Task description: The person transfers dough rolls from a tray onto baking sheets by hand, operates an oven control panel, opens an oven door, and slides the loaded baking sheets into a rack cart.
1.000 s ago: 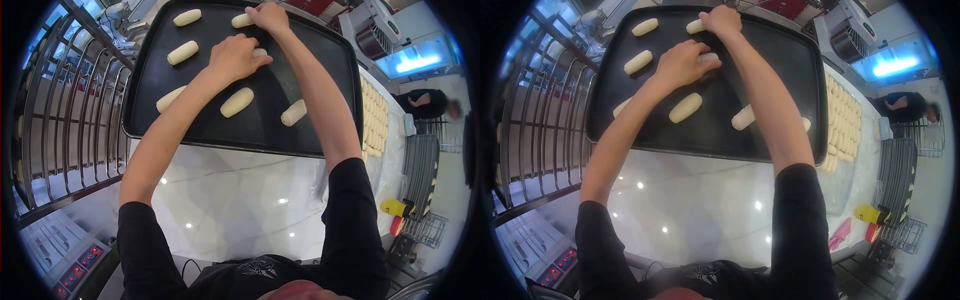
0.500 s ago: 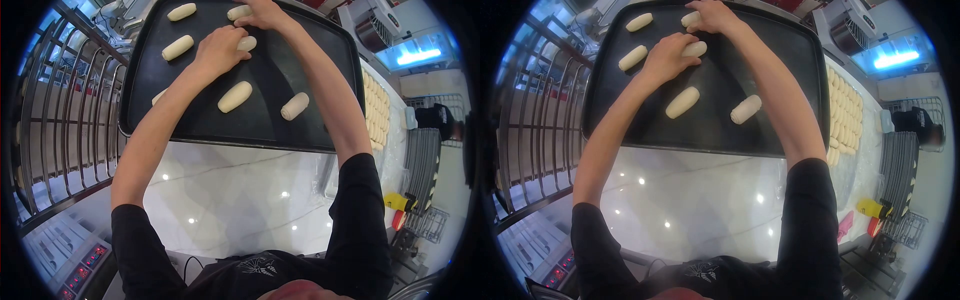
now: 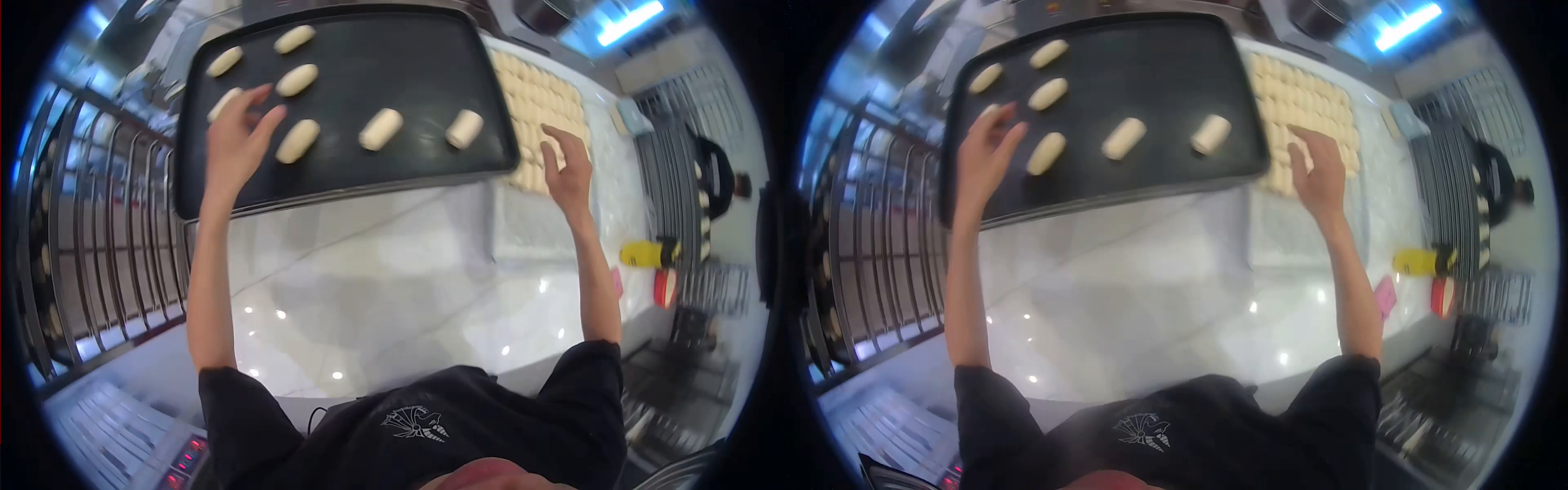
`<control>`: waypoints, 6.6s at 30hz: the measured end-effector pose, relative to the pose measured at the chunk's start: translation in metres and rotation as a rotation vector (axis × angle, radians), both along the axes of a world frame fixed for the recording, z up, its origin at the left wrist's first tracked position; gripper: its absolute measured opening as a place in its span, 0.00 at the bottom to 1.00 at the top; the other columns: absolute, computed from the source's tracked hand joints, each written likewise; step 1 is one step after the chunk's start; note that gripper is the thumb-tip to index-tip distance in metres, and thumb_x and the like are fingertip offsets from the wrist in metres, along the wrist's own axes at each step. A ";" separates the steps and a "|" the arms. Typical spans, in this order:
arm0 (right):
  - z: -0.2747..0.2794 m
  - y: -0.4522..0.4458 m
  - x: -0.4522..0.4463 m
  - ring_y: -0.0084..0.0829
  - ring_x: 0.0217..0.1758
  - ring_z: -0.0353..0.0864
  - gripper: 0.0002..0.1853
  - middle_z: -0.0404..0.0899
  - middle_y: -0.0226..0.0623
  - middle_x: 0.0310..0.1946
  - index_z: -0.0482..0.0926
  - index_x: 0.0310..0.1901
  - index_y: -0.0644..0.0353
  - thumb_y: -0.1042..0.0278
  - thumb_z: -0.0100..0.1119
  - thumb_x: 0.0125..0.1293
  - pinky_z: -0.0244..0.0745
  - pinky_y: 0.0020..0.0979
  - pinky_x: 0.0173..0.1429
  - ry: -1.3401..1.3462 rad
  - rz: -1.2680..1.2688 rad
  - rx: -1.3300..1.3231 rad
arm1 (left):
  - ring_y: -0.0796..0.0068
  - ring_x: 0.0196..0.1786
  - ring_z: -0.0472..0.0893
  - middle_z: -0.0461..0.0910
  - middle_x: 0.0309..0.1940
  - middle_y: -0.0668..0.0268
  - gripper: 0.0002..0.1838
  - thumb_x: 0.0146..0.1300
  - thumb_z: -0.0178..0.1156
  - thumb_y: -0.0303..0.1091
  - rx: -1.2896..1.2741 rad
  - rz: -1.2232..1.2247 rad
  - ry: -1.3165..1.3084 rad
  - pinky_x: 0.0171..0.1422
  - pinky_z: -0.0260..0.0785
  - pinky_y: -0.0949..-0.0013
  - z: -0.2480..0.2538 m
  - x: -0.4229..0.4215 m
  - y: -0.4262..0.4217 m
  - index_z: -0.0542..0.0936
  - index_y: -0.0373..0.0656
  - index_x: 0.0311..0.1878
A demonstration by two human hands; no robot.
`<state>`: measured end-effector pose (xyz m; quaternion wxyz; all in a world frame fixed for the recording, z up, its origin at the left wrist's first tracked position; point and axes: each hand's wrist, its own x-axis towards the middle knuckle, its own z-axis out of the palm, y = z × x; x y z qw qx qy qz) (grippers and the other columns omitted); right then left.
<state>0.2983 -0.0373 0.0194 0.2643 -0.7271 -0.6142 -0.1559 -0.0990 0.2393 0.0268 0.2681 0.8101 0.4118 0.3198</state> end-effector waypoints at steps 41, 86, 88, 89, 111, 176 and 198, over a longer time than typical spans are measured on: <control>-0.001 -0.099 -0.026 0.22 0.39 0.81 0.18 0.79 0.33 0.44 0.74 0.56 0.63 0.71 0.64 0.66 0.78 0.22 0.37 1.358 0.199 0.018 | 0.57 0.47 0.81 0.74 0.57 0.57 0.31 0.57 0.70 0.33 0.098 -0.068 -0.126 0.51 0.76 0.61 0.011 0.188 -0.356 0.72 0.41 0.64; -0.018 0.075 -0.021 0.37 0.42 0.82 0.11 0.82 0.34 0.35 0.83 0.38 0.54 0.56 0.66 0.60 0.76 0.36 0.44 0.137 0.403 0.163 | 0.70 0.42 0.81 0.82 0.43 0.62 0.22 0.62 0.68 0.41 0.011 -0.061 0.203 0.48 0.74 0.68 -0.039 0.143 -0.071 0.80 0.40 0.56; -0.029 0.030 0.032 0.39 0.34 0.82 0.10 0.81 0.38 0.29 0.82 0.36 0.59 0.61 0.66 0.61 0.76 0.37 0.38 0.201 0.191 0.245 | 0.69 0.40 0.81 0.82 0.41 0.62 0.21 0.61 0.69 0.40 0.111 -0.054 0.266 0.47 0.74 0.68 -0.042 0.139 -0.088 0.81 0.39 0.54; -0.052 0.008 0.066 0.40 0.33 0.81 0.09 0.81 0.40 0.28 0.82 0.36 0.60 0.62 0.64 0.63 0.75 0.37 0.38 0.222 0.011 0.186 | 0.68 0.40 0.81 0.82 0.41 0.61 0.21 0.60 0.69 0.39 0.091 -0.048 0.271 0.47 0.73 0.68 -0.044 0.137 -0.090 0.81 0.38 0.54; -0.151 -0.083 0.147 0.39 0.42 0.84 0.25 0.84 0.44 0.38 0.79 0.46 0.62 0.51 0.71 0.54 0.77 0.37 0.48 0.651 -0.469 -0.267 | 0.65 0.35 0.78 0.81 0.39 0.57 0.23 0.58 0.71 0.40 0.136 0.057 0.304 0.40 0.70 0.68 -0.058 0.137 -0.099 0.81 0.37 0.53; -0.077 -0.113 0.048 0.27 0.46 0.83 0.19 0.79 0.39 0.50 0.78 0.52 0.64 0.74 0.69 0.60 0.79 0.27 0.48 0.704 -0.139 -0.034 | 0.67 0.42 0.81 0.80 0.49 0.62 0.23 0.56 0.69 0.31 -0.213 -0.418 -0.110 0.41 0.75 0.66 -0.019 0.228 -0.266 0.79 0.44 0.57; -0.144 -0.025 0.126 0.33 0.36 0.87 0.21 0.87 0.42 0.32 0.87 0.39 0.63 0.49 0.64 0.63 0.80 0.32 0.41 0.521 -0.604 -0.555 | 0.53 0.53 0.80 0.78 0.56 0.57 0.26 0.57 0.68 0.42 0.259 -0.049 0.430 0.58 0.74 0.57 -0.039 0.224 0.116 0.79 0.47 0.59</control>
